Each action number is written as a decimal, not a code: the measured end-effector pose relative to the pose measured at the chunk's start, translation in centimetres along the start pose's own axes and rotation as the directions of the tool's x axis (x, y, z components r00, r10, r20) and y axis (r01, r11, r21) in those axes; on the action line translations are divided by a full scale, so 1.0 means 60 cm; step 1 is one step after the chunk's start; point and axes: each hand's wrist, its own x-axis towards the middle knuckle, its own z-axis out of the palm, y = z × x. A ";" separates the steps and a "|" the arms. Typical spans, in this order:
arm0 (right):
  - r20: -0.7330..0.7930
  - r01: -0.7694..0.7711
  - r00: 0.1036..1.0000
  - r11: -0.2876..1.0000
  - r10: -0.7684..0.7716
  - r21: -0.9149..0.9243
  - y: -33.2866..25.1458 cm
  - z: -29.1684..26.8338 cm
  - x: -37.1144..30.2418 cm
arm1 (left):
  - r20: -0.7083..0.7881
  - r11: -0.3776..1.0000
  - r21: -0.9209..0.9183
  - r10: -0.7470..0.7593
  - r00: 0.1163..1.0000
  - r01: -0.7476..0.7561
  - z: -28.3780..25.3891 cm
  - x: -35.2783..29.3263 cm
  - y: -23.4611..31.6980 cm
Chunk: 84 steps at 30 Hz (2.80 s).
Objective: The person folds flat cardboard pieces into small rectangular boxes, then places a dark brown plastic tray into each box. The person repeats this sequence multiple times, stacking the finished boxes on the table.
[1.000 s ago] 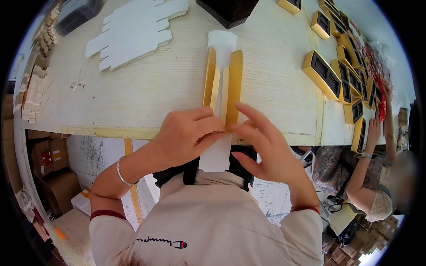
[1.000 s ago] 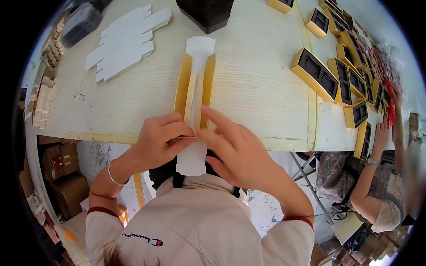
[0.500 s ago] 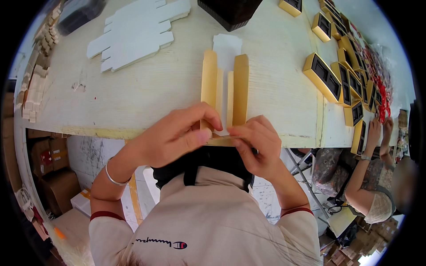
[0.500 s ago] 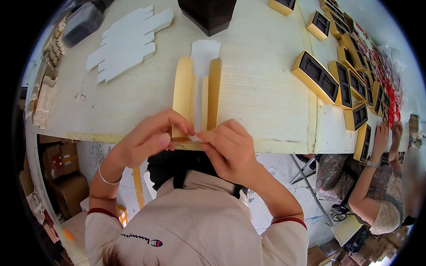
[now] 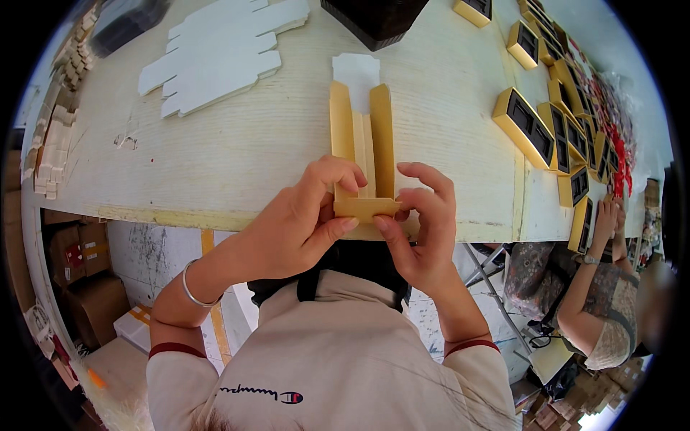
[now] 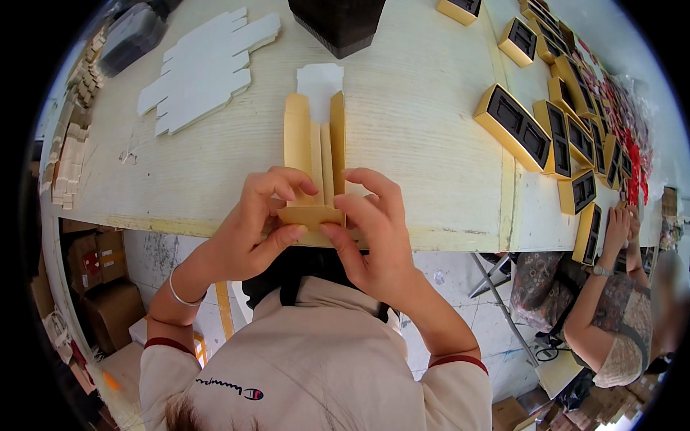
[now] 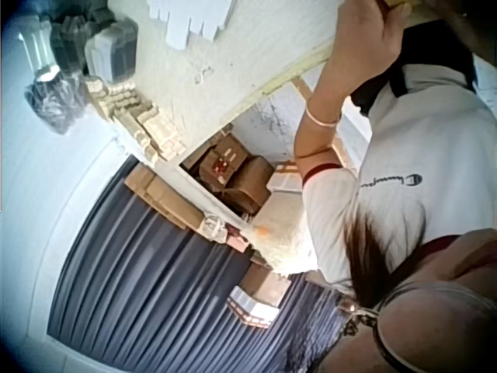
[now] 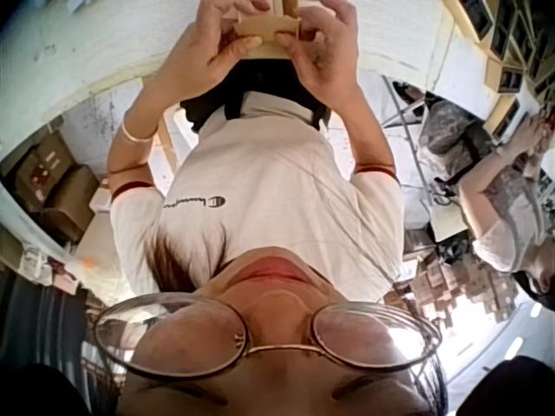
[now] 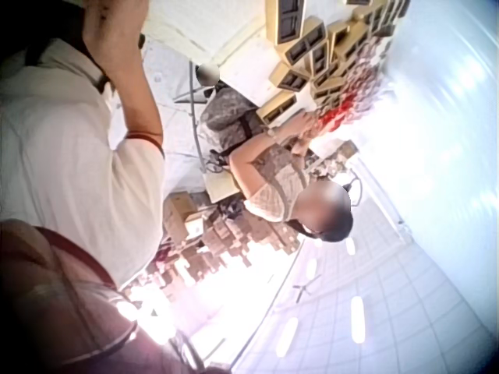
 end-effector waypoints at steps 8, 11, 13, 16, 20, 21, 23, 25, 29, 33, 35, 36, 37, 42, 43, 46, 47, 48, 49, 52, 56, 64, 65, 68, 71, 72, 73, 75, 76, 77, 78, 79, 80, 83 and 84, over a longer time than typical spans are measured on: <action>0.178 0.177 0.977 0.902 -0.114 -0.393 0.003 -0.001 -0.005 | -0.079 0.975 -0.002 -0.221 0.972 0.221 0.003 0.015 0.025; 0.223 0.252 0.961 0.847 -0.163 -0.468 0.005 -0.006 0.003 | -0.241 0.990 0.124 -0.030 0.970 0.061 0.022 0.009 0.018; 0.278 0.307 0.943 0.806 -0.184 -0.506 0.005 -0.009 0.009 | -0.241 0.875 0.485 0.128 0.962 0.005 0.030 -0.001 0.020; 0.355 0.342 0.921 0.763 -0.158 -0.549 0.000 -0.008 0.017 | -0.166 0.583 0.807 0.377 0.911 -0.094 0.038 0.001 0.002; 0.443 0.339 0.895 0.731 -0.056 -0.593 -0.016 -0.010 0.028 | -0.107 0.506 0.854 0.394 0.913 -0.119 0.040 0.004 0.004; 0.465 0.334 0.885 0.732 -0.026 -0.594 -0.018 -0.011 0.030 | -0.101 0.521 0.847 0.346 0.933 -0.102 0.040 0.004 0.005; 0.499 0.291 0.866 0.783 0.028 -0.550 -0.017 -0.015 0.037 | -0.089 0.545 0.836 0.250 0.964 -0.064 0.037 0.001 0.010; 0.516 0.235 0.854 0.833 0.069 -0.501 -0.016 -0.020 0.041 | -0.035 0.575 0.817 0.135 0.990 -0.050 0.025 0.003 0.020; 0.441 0.144 0.896 0.909 0.049 -0.392 -0.010 -0.018 0.036 | -0.033 0.605 0.777 0.310 0.950 -0.171 0.016 0.008 0.009; 0.415 0.133 0.908 0.907 0.050 -0.400 -0.012 -0.015 0.025 | -0.146 0.590 0.785 0.469 0.871 -0.186 0.020 -0.004 -0.010; 0.396 0.124 0.917 0.911 0.046 -0.393 -0.012 -0.014 0.026 | -0.215 0.614 0.774 0.484 0.848 -0.154 0.024 -0.006 -0.008; 0.387 0.120 0.921 0.913 0.044 -0.390 -0.012 -0.012 0.026 | -0.199 0.592 0.795 0.461 0.865 -0.133 0.023 -0.008 -0.003; 0.371 0.111 0.928 0.920 0.040 -0.377 -0.012 -0.011 0.025 | -0.182 0.567 0.816 0.440 0.880 -0.115 0.020 -0.007 0.006; 0.316 0.093 0.948 0.920 0.035 -0.381 -0.017 0.002 0.021 | -0.168 0.663 0.741 0.336 0.927 -0.106 0.022 -0.003 0.004; 0.351 0.094 0.935 0.919 0.050 -0.382 -0.018 0.000 0.022 | -0.149 0.707 0.699 0.286 0.947 -0.103 0.018 -0.001 0.009; 0.447 0.085 0.888 0.916 0.109 -0.392 -0.026 -0.007 0.032 | -0.028 0.773 0.631 0.110 0.994 -0.067 -0.002 0.009 0.030; 0.473 0.074 0.870 0.914 0.136 -0.399 -0.029 -0.009 0.035 | 0.024 0.782 0.621 0.048 0.999 -0.052 -0.008 0.013 0.036; 0.499 0.064 0.851 0.912 0.163 -0.406 -0.030 -0.010 0.037 | 0.042 0.757 0.650 0.052 0.998 -0.067 -0.012 0.017 0.037; 0.476 0.054 0.864 0.910 0.164 -0.411 -0.031 -0.009 0.036 | 0.058 0.731 0.678 0.056 0.997 -0.080 -0.015 0.019 0.039; 0.389 0.045 0.911 0.904 0.138 -0.425 -0.034 -0.006 0.025 | -0.025 0.714 0.695 0.147 0.989 -0.089 -0.008 0.010 0.029; 0.302 0.141 0.953 0.849 0.023 -0.510 -0.037 0.005 0.005 | -0.181 0.718 0.694 0.244 0.953 -0.052 0.010 -0.014 0.004; 0.363 0.225 0.931 0.825 -0.026 -0.519 -0.033 0.012 0.000 | -0.173 0.745 0.658 0.288 0.942 -0.107 0.025 -0.013 0.005; 0.367 0.236 0.929 0.825 -0.037 -0.514 -0.030 0.014 0.003 | -0.165 0.762 0.639 0.270 0.949 -0.106 0.025 -0.013 0.008; 0.399 0.249 0.917 0.819 -0.027 -0.517 -0.033 0.014 0.009 | -0.072 0.768 0.630 0.201 0.977 -0.112 0.011 -0.009 0.014; 0.401 0.204 0.916 0.850 0.009 -0.485 -0.028 0.014 0.007 | -0.138 0.797 0.602 0.164 0.977 -0.048 0.015 -0.005 0.023; 0.396 0.181 0.918 0.866 0.022 -0.466 -0.026 0.014 0.005 | -0.099 0.770 0.636 0.152 0.983 -0.055 0.011 -0.006 0.025; 0.391 0.127 0.920 0.909 0.042 -0.398 -0.027 0.012 0.007 | -0.065 0.739 0.671 0.137 0.988 -0.058 0.005 -0.010 0.027; 0.386 0.015 0.918 0.968 0.086 -0.252 -0.030 0.005 0.011 | -0.015 0.688 0.722 0.113 0.993 -0.068 -0.007 -0.015 0.030; 0.386 0.037 0.920 0.965 0.068 -0.260 -0.035 -0.002 0.016 | -0.001 0.670 0.739 0.102 0.995 -0.068 -0.013 -0.019 0.029; 0.386 0.059 0.921 0.962 0.051 -0.267 -0.042 -0.015 0.022 | 0.013 0.652 0.755 0.090 0.996 -0.069 -0.020 -0.021 0.030; 0.387 0.081 0.922 0.958 0.033 -0.274 -0.047 -0.027 0.028 | 0.063 0.637 0.766 0.068 0.996 -0.092 -0.028 -0.020 0.031; 0.399 0.156 0.917 0.913 0.008 -0.378 -0.046 -0.042 0.037 | 0.114 0.621 0.775 0.044 0.992 -0.117 -0.037 -0.016 0.036; 0.413 0.231 0.911 0.848 -0.017 -0.476 -0.038 -0.056 0.055 | 0.165 0.605 0.783 0.023 0.986 -0.145 -0.048 -0.011 0.041; 0.491 0.427 0.863 0.688 -0.117 -0.587 0.004 -0.083 0.079 | 0.282 0.547 0.811 -0.056 0.958 -0.207 -0.079 0.008 0.054; 0.523 0.486 0.839 0.643 -0.153 -0.592 0.014 -0.086 0.079 | 0.248 0.508 0.838 -0.028 0.968 -0.199 -0.085 0.011 0.062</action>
